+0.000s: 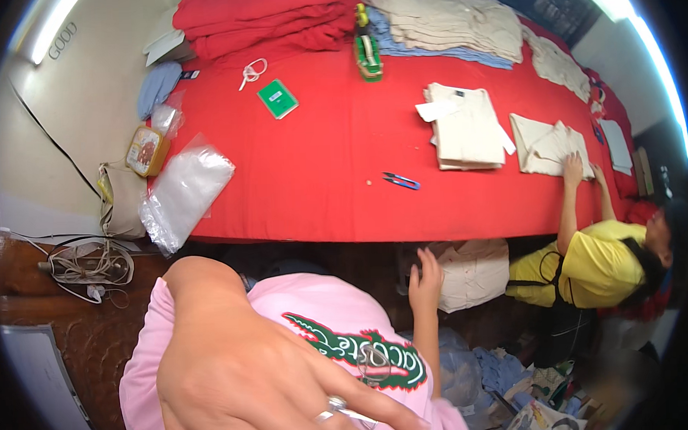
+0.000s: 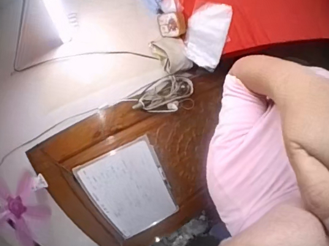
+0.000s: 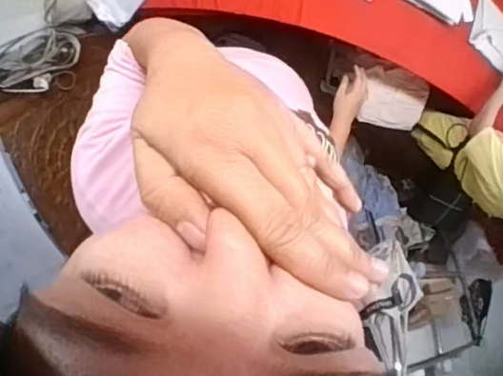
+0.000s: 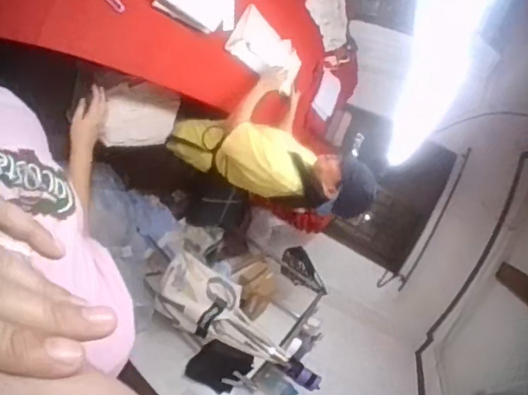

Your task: The person places folded shirts into clear plastic bags, smooths the bags to remove air, and seals them. The person handles both blue and tan shirts, repeating the process for each garment.

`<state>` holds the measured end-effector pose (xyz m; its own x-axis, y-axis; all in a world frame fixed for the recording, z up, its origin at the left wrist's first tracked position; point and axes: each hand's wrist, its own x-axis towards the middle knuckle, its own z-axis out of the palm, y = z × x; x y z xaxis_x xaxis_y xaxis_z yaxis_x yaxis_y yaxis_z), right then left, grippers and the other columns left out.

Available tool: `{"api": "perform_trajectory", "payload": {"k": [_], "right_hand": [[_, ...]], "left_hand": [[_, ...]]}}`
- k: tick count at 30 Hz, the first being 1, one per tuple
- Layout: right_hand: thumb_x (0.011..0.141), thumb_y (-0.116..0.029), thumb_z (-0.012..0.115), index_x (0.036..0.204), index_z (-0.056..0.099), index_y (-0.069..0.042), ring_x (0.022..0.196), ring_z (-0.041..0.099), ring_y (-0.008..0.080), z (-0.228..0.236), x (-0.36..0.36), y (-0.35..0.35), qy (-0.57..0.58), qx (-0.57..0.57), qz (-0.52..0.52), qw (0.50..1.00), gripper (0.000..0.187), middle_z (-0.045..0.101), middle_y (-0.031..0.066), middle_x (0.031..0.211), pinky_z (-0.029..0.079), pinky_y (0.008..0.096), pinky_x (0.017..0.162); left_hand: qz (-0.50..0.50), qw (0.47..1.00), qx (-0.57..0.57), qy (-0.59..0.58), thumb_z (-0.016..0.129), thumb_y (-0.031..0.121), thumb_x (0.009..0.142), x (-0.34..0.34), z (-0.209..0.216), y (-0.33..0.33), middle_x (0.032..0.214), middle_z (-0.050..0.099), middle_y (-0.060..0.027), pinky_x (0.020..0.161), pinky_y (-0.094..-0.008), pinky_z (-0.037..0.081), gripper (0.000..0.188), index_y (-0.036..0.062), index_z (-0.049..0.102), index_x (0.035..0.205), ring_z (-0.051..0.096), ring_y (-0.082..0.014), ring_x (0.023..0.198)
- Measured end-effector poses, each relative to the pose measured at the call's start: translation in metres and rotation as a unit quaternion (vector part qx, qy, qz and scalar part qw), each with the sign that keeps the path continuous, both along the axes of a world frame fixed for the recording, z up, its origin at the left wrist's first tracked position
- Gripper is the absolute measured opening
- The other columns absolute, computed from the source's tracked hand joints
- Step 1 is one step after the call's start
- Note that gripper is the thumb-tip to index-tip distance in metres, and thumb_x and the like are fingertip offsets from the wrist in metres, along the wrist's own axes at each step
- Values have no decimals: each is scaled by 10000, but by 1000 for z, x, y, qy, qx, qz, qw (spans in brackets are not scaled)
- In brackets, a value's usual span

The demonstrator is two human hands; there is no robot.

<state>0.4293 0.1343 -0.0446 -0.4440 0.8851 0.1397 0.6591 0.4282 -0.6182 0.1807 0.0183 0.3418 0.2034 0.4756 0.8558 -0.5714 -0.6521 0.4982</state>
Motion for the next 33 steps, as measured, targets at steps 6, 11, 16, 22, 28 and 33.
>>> {"api": "perform_trajectory", "payload": {"k": [6,11,16,22,28,33], "right_hand": [[966,-111,695,1494,561,-47,1396,517,458,40,-159,82,-23,78,26,996,549,482,268,1583,437,524,1157],[915,14,659,1561,466,-47,1414,478,492,-15,-190,148,-119,108,66,985,677,413,312,1611,441,523,1162],[902,-76,731,1526,491,-23,1399,517,445,40,-301,170,-131,130,136,973,671,475,271,1581,459,508,1137],[954,-289,768,1520,463,29,1201,632,436,35,-493,183,-15,96,203,974,718,661,260,1336,509,515,1035],[798,-239,900,1425,539,-15,1208,681,408,40,-604,150,-86,-49,76,992,757,707,228,1297,542,549,996],[905,-123,816,1116,728,23,810,740,174,22,-664,96,232,-365,228,872,272,783,91,985,582,308,662]], "left_hand": [[366,895,79,241,662,252,1051,-171,-40,24,1480,586,-205,1014,-407,546,443,-42,645,1383,681,-276,1195],[513,698,-440,236,748,174,976,-252,-174,17,1499,644,-143,1152,-385,461,517,49,629,1463,575,-252,1424],[713,338,-484,379,790,155,862,-327,-363,-89,1694,338,-263,1272,-583,270,809,54,457,1593,303,-485,1568],[732,254,-449,445,750,277,942,-352,-400,-126,1682,357,-276,1244,-615,303,718,94,490,1587,342,-510,1542],[745,207,-409,485,655,223,980,-354,-419,-120,1698,342,-252,1261,-634,285,615,107,521,1569,308,-529,1551],[754,241,-445,420,649,235,975,-349,-408,-123,1729,287,-237,1288,-609,224,659,120,482,1602,263,-493,1587]]}}
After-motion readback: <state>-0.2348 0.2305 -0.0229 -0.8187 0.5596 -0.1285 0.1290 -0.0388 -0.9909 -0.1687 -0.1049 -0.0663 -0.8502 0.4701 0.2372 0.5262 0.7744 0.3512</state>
